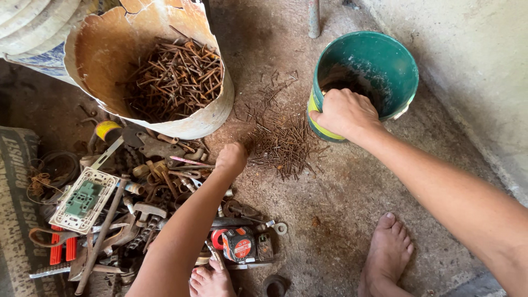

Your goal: The person gathers loose nails from the floor by hand and places them into a green plastic bucket.

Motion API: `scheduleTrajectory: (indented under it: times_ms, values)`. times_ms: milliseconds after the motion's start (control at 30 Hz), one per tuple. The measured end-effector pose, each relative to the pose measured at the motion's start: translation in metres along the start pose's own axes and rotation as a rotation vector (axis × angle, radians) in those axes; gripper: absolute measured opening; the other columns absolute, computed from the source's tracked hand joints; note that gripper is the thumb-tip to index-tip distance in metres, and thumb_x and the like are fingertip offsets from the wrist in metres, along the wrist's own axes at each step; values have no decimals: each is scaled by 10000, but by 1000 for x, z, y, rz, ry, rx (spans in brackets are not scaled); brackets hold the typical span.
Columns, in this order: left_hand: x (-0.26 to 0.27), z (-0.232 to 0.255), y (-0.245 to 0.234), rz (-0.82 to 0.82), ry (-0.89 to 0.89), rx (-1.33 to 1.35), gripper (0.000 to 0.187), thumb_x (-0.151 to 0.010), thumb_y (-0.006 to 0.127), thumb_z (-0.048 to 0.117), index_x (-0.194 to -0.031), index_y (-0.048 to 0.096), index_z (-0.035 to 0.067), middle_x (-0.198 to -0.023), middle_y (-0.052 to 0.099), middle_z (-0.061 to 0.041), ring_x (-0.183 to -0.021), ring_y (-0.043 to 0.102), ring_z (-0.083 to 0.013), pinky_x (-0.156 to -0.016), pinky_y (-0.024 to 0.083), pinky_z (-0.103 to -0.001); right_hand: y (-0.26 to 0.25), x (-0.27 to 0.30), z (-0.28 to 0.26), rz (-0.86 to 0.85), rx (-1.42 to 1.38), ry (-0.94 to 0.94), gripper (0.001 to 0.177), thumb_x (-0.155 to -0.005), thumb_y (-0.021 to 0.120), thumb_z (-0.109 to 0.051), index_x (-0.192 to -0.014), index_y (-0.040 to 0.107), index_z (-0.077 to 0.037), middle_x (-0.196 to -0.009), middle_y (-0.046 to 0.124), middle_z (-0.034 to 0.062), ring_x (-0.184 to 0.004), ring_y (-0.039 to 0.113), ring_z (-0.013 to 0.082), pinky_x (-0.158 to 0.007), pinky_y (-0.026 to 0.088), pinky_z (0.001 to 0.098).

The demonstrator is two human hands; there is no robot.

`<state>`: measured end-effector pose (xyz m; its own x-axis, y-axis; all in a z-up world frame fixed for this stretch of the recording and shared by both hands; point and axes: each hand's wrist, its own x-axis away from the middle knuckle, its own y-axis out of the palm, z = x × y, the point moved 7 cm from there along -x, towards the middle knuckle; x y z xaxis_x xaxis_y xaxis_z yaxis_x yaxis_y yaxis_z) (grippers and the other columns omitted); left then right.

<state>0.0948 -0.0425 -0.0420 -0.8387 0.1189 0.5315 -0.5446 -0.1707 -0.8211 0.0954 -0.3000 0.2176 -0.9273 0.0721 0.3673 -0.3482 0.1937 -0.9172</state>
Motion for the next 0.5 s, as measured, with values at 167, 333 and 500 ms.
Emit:
scheduleTrajectory:
  times_ms: [167, 333, 500]
  values:
    - [-11, -1, 11, -6, -8, -32, 235, -953, 611, 45, -1154, 603, -76, -1130, 681, -255, -1035, 712, -339, -882, 610, -382, -1, 1, 0, 11, -2, -15, 496, -897, 712, -441, -974, 745, 47, -1020, 730, 277, -952, 730, 433, -890, 576, 507]
    - [-6, -7, 8, 2, -35, -2, 319, -1017, 609, 201, -1154, 611, -87, -1115, 690, -255, -984, 730, -317, -848, 624, -370, -1, 0, 1, 9, -15, -17, 478, -894, 715, -426, -981, 743, 43, -1023, 729, 278, -945, 734, 433, -879, 581, 508]
    - [-1, -1, 8, -43, 12, -66, 376, -1013, 637, 285, -1140, 619, -68, -1049, 706, -225, -897, 739, -280, -794, 639, -343, -1, 0, 0, 5, -8, -29, 474, -899, 711, -416, -983, 738, 50, -1024, 729, 281, -948, 733, 431, -882, 583, 500]
